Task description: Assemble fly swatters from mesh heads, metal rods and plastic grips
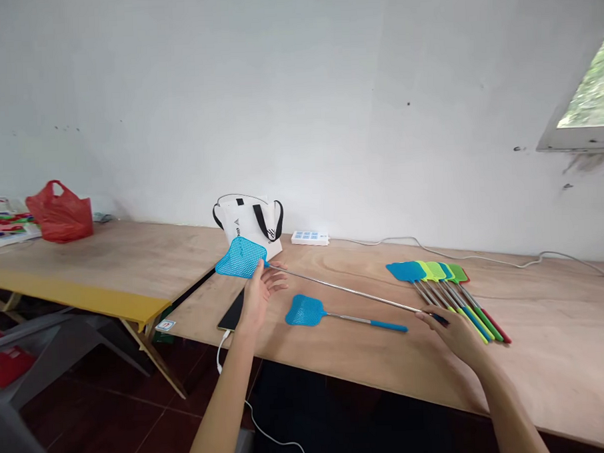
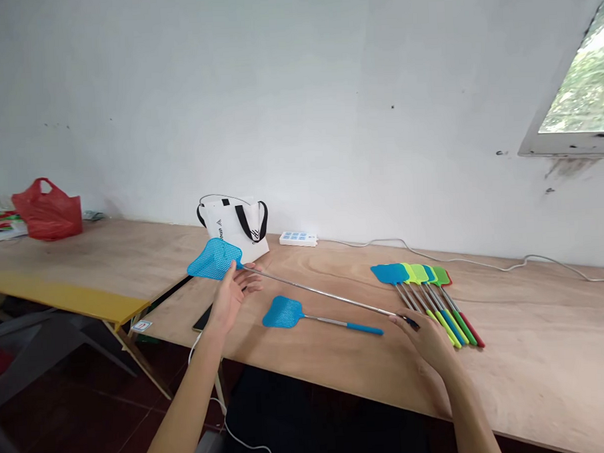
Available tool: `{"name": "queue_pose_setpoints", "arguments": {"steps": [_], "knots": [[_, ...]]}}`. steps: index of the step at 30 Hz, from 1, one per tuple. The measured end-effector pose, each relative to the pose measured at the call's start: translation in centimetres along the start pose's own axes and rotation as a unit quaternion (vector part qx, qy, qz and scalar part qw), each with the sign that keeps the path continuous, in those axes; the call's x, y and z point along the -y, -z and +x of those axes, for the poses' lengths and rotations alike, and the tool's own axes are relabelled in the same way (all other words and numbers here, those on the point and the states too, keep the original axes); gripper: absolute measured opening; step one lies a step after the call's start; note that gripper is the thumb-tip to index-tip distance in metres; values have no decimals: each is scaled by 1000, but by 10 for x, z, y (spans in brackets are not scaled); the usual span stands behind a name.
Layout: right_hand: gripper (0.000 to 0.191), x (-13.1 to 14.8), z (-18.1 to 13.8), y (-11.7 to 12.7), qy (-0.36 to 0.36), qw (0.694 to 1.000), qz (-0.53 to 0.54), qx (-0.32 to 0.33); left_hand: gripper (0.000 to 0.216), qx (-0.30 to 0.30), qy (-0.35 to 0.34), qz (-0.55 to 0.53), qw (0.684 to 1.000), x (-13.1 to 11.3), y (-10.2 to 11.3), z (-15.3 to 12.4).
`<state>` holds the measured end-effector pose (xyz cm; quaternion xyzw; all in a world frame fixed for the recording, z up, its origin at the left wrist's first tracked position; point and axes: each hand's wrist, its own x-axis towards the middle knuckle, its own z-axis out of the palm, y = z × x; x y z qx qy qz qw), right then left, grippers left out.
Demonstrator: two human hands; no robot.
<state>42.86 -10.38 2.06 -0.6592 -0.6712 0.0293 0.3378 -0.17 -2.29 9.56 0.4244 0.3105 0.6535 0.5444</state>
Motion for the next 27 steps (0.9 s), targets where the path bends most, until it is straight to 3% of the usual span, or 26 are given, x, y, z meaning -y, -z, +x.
{"name": "queue_pose_setpoints", "arguments": {"steps": [5, 10, 16, 19, 21, 25, 27], "knots": [[58, -8, 2, 1, 1, 1000, -4, -17, 46, -56, -18, -19, 998, -5, 6, 3], [59, -26, 3, 7, 0, 999, -2, -51, 45, -132, -62, 16, 989, -18, 29, 8], [56, -39, -4, 25, 6, 999, 15, -51, 62, -37, 18, 137, 990, -35, 58, 5], [58, -36, -7, 31, 10, 999, 19, -48, 51, -50, 49, 203, 977, -30, 64, 5], [58, -29, -6, 31, 21, 999, 27, -33, 45, -55, 39, 221, 973, -22, 61, 6], [58, 4, 0, 11, 75, 997, 35, 4, 36, 21, 41, 186, 981, 3, 36, 4], [56, 24, 2, -5, 94, 995, 26, 18, 32, 42, 11, 200, 979, 15, 19, 2]]}}
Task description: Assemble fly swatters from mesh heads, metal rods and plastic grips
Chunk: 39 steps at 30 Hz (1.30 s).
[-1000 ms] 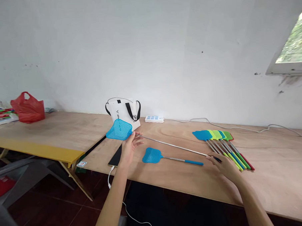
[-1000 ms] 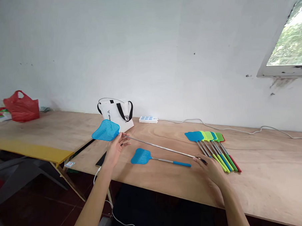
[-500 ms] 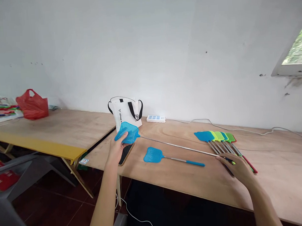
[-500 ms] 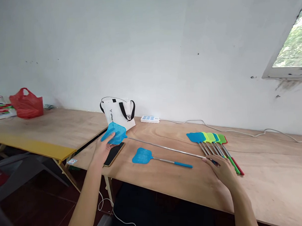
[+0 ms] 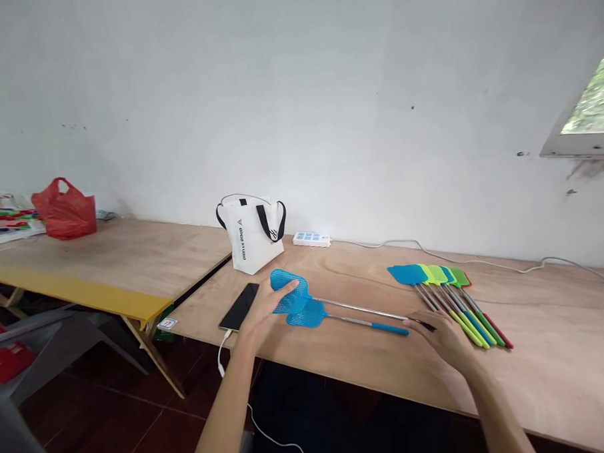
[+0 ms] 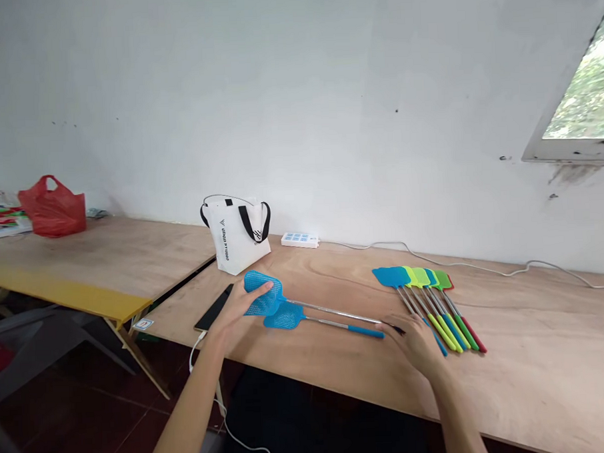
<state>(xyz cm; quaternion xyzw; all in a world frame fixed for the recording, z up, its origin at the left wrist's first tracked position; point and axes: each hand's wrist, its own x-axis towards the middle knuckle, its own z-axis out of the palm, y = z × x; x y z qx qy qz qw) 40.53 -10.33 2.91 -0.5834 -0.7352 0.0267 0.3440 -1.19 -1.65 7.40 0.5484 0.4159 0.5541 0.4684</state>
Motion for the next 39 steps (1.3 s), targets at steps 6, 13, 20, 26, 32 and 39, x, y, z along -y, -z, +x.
{"name": "queue_pose_setpoints", "arguments": {"steps": [6, 13, 20, 26, 32, 39], "knots": [[54, 38, 3, -32, 31, 999, -13, 29, 30, 49, 9, 3, 999, 10, -36, -7], [49, 58, 1, -43, 44, 997, -45, 36, 34, 95, 28, -20, 995, 16, -68, -16], [47, 69, 1, -46, 39, 998, -38, 34, 41, 114, 62, -22, 991, 5, -74, -24], [44, 76, 1, -42, 41, 998, -32, 47, 44, 173, 82, -21, 981, 2, -63, -21], [47, 78, 2, -41, 43, 997, -45, 36, 41, 137, 47, 13, 989, 3, -61, -20], [48, 74, 3, -38, 49, 997, -59, 18, 42, 145, 56, 17, 988, 4, -61, -18]]}}
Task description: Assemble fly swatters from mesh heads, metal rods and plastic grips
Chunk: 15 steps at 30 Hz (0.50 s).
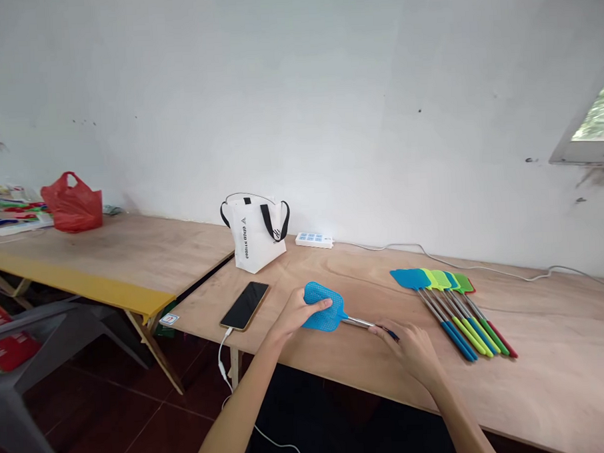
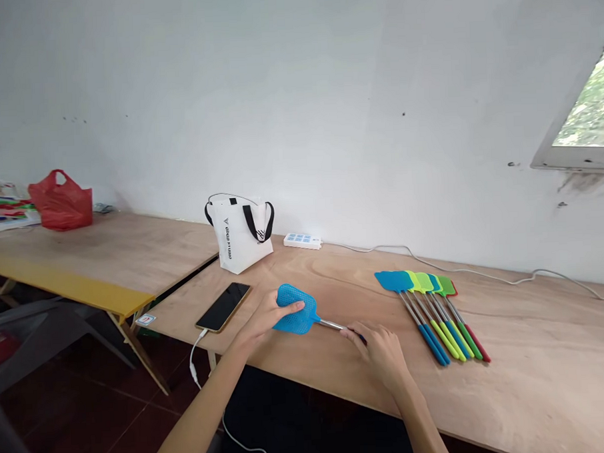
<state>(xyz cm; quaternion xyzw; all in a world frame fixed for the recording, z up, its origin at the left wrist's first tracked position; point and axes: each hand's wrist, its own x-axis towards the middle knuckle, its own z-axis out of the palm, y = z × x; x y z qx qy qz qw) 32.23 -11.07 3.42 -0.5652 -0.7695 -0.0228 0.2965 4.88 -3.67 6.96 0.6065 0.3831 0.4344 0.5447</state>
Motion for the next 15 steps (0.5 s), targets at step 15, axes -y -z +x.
{"name": "queue_pose_setpoints", "arguments": {"steps": [15], "knots": [[44, -34, -3, 17, 58, 993, -33, -95, 40, -72, 10, 2, 997, -5, 32, -1]]}}
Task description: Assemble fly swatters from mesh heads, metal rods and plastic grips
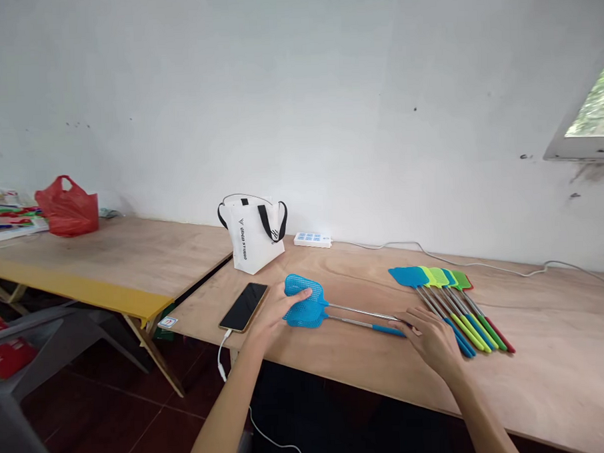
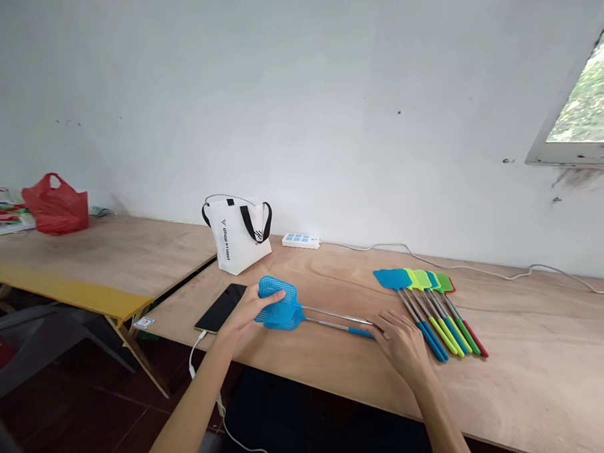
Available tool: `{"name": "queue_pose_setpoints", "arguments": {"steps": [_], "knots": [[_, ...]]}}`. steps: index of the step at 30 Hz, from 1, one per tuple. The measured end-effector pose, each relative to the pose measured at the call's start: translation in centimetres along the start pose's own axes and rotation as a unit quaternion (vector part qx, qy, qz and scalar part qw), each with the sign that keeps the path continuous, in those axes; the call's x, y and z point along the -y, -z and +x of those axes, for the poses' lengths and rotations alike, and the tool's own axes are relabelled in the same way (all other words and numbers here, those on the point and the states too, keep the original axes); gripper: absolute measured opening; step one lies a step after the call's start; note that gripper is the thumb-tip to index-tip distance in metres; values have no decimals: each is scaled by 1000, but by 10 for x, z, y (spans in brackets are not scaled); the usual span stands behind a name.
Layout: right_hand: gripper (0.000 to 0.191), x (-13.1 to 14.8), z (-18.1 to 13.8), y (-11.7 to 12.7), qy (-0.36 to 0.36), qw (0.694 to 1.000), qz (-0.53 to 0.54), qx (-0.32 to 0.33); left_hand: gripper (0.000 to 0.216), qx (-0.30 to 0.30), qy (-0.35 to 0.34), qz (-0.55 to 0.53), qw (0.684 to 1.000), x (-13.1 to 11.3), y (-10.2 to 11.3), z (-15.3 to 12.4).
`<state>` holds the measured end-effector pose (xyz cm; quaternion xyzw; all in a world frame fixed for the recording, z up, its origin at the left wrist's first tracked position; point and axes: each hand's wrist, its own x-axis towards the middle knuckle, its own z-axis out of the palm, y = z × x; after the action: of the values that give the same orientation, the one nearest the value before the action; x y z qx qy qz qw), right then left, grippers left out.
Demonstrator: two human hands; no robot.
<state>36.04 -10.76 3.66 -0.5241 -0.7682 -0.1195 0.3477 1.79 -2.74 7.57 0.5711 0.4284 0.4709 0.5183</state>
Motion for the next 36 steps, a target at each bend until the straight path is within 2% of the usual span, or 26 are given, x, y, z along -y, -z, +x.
{"name": "queue_pose_setpoints", "arguments": {"steps": [4, 8, 17, 24, 25, 27, 29, 30, 32, 33, 34, 36], "knots": [[44, -20, -4, 12, 5, 1000, 0, -28, 40, -6, -6, 9, 1000, -5, 16, -1], [47, -32, -5, 16, 13, 999, -12, -35, 40, 8, -20, 11, 1000, -2, 15, 1], [49, -48, -12, 28, -44, 998, 6, 51, 35, 19, -41, 18, 999, -1, 13, 1], [45, -57, -13, 28, -77, 993, 43, 79, 35, 15, -38, 45, 998, -2, 7, 2], [46, -62, -16, 30, -79, 992, 47, 85, 37, -1, -37, 44, 998, -3, 12, 2], [50, -80, -27, 37, -105, 991, 39, 69, 43, -74, -43, 26, 996, -7, 33, -1], [54, -104, -48, 47, -178, 984, 5, -1, 52, -187, -50, -16, 981, -14, 65, -7], [55, -116, -59, 52, -215, 976, -3, -33, 57, -220, -41, -40, 974, -18, 82, -11], [55, -135, -79, 59, -242, 969, -1, -39, 60, -246, -27, -63, 967, -26, 107, -18], [55, -140, -85, 61, -242, 970, 12, -29, 60, -244, -28, -63, 967, -30, 112, -21], [56, -141, -87, 62, -236, 971, 29, -14, 59, -232, -28, -65, 970, -32, 113, -23], [55, -136, -83, 62, -219, 973, 67, 19, 58, -196, -34, -68, 978, -34, 100, -23]]}}
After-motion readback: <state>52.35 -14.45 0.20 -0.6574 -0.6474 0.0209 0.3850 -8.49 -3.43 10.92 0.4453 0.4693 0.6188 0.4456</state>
